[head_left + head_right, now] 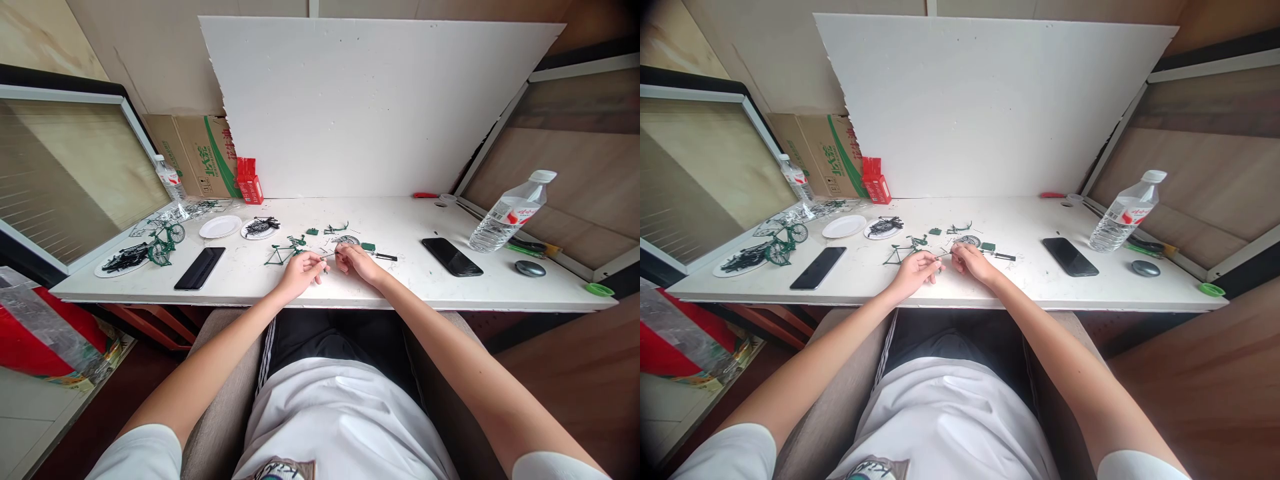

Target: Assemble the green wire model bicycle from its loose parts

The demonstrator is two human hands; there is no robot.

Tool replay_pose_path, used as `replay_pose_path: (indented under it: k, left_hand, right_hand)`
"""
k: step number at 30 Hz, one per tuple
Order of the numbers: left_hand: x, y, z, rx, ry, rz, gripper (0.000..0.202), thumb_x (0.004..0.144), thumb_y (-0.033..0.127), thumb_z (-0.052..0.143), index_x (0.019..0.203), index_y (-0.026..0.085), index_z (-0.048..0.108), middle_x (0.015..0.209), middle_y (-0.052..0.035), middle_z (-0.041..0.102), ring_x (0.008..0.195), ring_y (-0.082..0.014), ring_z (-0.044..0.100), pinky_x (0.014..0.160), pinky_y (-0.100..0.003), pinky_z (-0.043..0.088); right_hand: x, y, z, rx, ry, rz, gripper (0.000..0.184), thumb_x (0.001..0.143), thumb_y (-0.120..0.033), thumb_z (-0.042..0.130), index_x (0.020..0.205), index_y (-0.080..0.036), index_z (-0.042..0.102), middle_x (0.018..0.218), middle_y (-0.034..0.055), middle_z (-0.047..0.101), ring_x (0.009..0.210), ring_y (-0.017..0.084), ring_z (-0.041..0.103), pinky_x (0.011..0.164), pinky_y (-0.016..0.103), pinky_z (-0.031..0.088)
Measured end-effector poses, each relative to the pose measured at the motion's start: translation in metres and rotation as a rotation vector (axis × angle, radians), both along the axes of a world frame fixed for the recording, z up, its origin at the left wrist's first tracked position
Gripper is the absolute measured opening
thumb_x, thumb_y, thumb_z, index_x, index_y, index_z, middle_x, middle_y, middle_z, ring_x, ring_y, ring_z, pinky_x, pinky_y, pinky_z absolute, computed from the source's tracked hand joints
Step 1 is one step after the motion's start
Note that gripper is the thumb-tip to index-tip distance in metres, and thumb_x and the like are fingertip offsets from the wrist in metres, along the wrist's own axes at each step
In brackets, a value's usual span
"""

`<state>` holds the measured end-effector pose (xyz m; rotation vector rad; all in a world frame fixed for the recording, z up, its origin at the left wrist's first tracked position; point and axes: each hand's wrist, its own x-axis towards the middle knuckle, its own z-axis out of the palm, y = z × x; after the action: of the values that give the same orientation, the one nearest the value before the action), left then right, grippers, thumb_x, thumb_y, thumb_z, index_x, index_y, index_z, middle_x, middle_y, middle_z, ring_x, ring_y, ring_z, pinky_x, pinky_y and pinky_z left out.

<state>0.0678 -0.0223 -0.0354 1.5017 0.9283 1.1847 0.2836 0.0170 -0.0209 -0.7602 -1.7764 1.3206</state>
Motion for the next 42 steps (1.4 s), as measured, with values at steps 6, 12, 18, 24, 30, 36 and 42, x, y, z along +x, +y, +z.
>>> replay_pose_path:
  k: [6, 12, 18, 24, 30, 36, 42]
  left_hand:
    - [0.000, 0.000, 0.000, -0.002, -0.001, -0.001, 0.036, 0.088, 0.047, 0.079, 0.095, 0.016, 0.063, 0.095, -0.0108, 0.080, 0.055, -0.0097, 0.064, 0.054, -0.024, 0.051]
    - [-0.001, 0.001, -0.002, 0.007, -0.002, -0.007, 0.036, 0.088, 0.048, 0.079, 0.095, 0.016, 0.063, 0.095, -0.0109, 0.079, 0.055, -0.0096, 0.064, 0.055, -0.024, 0.052]
    - [0.000, 0.002, -0.002, 0.009, 0.005, -0.020, 0.036, 0.089, 0.047, 0.078, 0.096, 0.015, 0.064, 0.095, -0.0107, 0.079, 0.055, -0.0095, 0.063, 0.056, -0.025, 0.053]
    - [-0.001, 0.001, -0.002, 0.009, 0.008, -0.024, 0.035, 0.089, 0.046, 0.079, 0.096, 0.015, 0.064, 0.094, -0.0107, 0.079, 0.056, -0.0096, 0.063, 0.056, -0.025, 0.053]
    - [-0.001, 0.001, -0.002, 0.011, -0.003, -0.020, 0.036, 0.088, 0.048, 0.079, 0.096, 0.016, 0.064, 0.096, -0.0108, 0.079, 0.055, -0.0094, 0.064, 0.056, -0.025, 0.053]
    - [-0.001, 0.002, -0.004, 0.016, -0.007, -0.028, 0.038, 0.088, 0.050, 0.079, 0.095, 0.016, 0.064, 0.095, -0.0107, 0.079, 0.056, -0.0091, 0.063, 0.056, -0.024, 0.053]
    - [-0.001, 0.002, -0.004, 0.011, 0.005, -0.028, 0.037, 0.088, 0.048, 0.079, 0.096, 0.015, 0.064, 0.095, -0.0110, 0.079, 0.055, -0.0093, 0.063, 0.055, -0.024, 0.052]
  right_hand:
    - [0.000, -0.001, 0.003, 0.050, -0.044, -0.031, 0.046, 0.105, -0.056, 0.053, 0.072, -0.024, 0.048, 0.060, -0.0014, 0.051, 0.058, 0.017, 0.046, 0.063, 0.034, 0.043]
    - [-0.001, 0.001, 0.000, 0.065, -0.114, -0.087, 0.057, 0.104, -0.067, 0.048, 0.068, -0.024, 0.053, 0.053, -0.0010, 0.050, 0.053, 0.017, 0.045, 0.060, 0.034, 0.040]
    - [-0.001, 0.003, -0.005, -0.038, 0.018, -0.033, 0.023, 0.104, -0.045, 0.051, 0.091, -0.026, 0.052, 0.066, -0.0023, 0.056, 0.058, 0.018, 0.050, 0.060, 0.033, 0.043]
    - [-0.001, 0.005, -0.008, -0.078, 0.034, -0.022, 0.019, 0.100, -0.042, 0.054, 0.093, -0.026, 0.048, 0.070, -0.0032, 0.056, 0.059, 0.016, 0.050, 0.060, 0.032, 0.044]
    - [-0.001, 0.001, -0.003, -0.013, -0.033, -0.036, 0.042, 0.103, -0.062, 0.056, 0.084, -0.026, 0.047, 0.062, -0.0039, 0.053, 0.056, 0.016, 0.047, 0.062, 0.033, 0.040]
    - [-0.002, 0.001, -0.002, 0.015, -0.057, -0.061, 0.048, 0.104, -0.066, 0.049, 0.079, -0.025, 0.050, 0.060, -0.0009, 0.052, 0.056, 0.018, 0.047, 0.062, 0.035, 0.041]
    - [-0.001, 0.004, -0.006, -0.068, 0.032, -0.018, 0.017, 0.100, -0.041, 0.053, 0.093, -0.026, 0.052, 0.068, -0.0020, 0.055, 0.057, 0.018, 0.049, 0.059, 0.033, 0.040]
